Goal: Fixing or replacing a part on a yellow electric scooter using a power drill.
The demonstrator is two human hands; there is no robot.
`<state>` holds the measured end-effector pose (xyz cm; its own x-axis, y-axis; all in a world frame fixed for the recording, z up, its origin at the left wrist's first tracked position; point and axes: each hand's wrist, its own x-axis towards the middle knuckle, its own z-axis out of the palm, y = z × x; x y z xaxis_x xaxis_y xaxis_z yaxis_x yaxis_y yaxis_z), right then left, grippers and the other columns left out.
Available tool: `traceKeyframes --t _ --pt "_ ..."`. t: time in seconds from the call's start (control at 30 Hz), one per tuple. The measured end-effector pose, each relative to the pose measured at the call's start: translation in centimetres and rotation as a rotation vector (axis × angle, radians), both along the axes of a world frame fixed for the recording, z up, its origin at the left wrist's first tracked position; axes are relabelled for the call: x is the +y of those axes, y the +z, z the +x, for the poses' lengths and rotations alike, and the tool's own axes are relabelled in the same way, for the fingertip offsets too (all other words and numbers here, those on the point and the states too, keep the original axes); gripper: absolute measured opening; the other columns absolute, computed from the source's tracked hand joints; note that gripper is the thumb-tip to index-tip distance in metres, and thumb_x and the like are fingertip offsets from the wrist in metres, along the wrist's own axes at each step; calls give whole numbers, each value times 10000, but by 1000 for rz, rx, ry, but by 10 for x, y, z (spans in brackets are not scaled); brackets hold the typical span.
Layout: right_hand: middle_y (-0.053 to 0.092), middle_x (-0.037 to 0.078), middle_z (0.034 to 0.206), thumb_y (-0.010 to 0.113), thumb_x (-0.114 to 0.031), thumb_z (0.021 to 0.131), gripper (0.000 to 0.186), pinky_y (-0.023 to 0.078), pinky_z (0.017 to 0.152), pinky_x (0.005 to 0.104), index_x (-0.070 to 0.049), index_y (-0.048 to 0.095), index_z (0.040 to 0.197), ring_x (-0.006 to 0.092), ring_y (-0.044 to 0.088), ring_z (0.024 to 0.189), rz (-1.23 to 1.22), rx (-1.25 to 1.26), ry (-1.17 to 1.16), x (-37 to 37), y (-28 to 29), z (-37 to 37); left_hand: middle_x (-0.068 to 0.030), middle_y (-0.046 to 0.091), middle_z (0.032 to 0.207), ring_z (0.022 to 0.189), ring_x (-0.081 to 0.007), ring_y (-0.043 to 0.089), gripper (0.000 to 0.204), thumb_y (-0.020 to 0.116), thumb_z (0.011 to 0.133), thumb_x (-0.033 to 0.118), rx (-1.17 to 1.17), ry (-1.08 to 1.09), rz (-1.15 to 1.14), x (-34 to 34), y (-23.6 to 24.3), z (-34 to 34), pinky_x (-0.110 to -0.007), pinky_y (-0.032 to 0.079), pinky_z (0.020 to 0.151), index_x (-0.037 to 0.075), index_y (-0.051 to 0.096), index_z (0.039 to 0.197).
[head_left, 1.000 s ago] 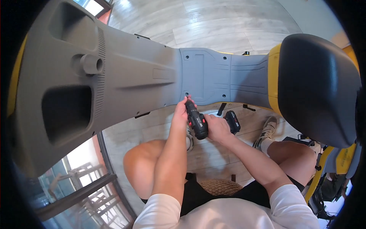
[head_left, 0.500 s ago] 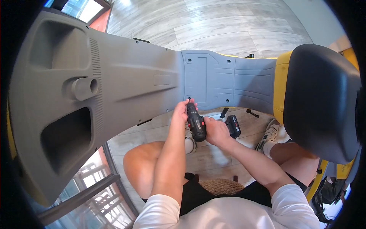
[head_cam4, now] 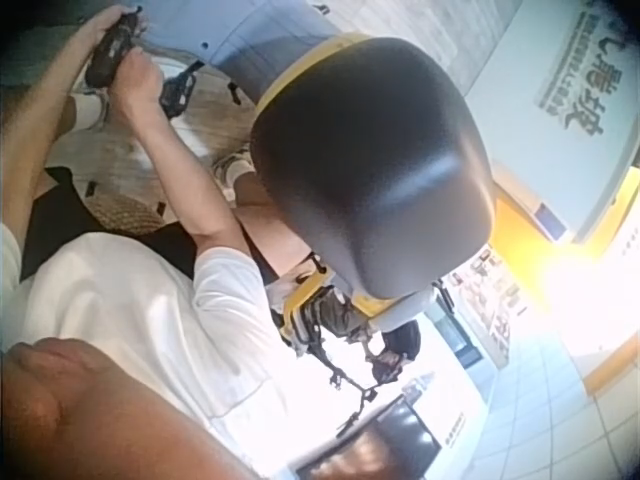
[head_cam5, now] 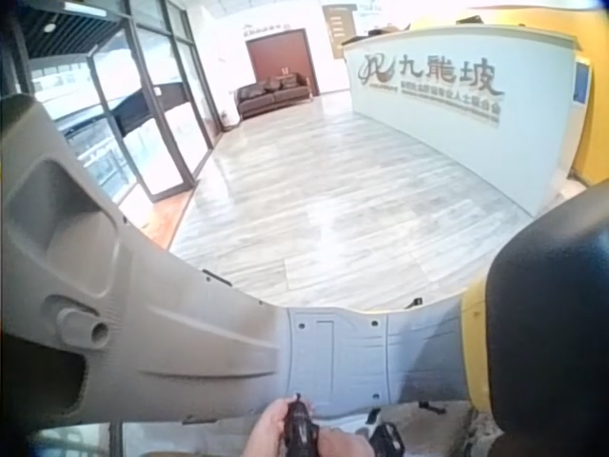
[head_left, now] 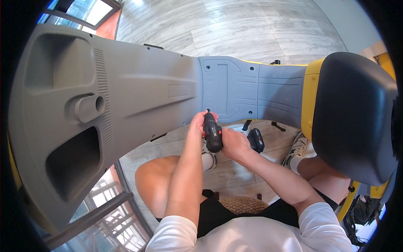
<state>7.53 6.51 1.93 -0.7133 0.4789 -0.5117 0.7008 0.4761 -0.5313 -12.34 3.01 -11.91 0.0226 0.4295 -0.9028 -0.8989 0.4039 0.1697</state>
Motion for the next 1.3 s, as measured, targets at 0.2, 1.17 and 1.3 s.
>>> traceKeyframes --t 0.2,1.17,1.3 --pt "649 257 906 631 -55 747 247 554 742 449 54 542 950 397 674 848 21 50 -38 -4 -3 -5 -226 670 943 716 -286 668 373 357 997 270 107 -104 -28 -1 17 8 -435 588 652 -44 555 958" --pt "662 275 958 640 -217 758 289 508 849 473 41 664 888 409 636 949 -198 256 -375 -21 -24 -35 -241 661 1003 609 -295 663 694 550 923 354 1282 -1706 -269 36 201 59 -380 545 507 -97 305 1389" --pt "665 263 963 665 -197 757 303 513 808 476 38 636 946 415 640 927 -330 306 -500 -26 -15 -40 -228 668 1002 606 -280 662 704 594 898 350 1215 -1718 -345 38 210 54 -379 536 508 -72 336 1399"
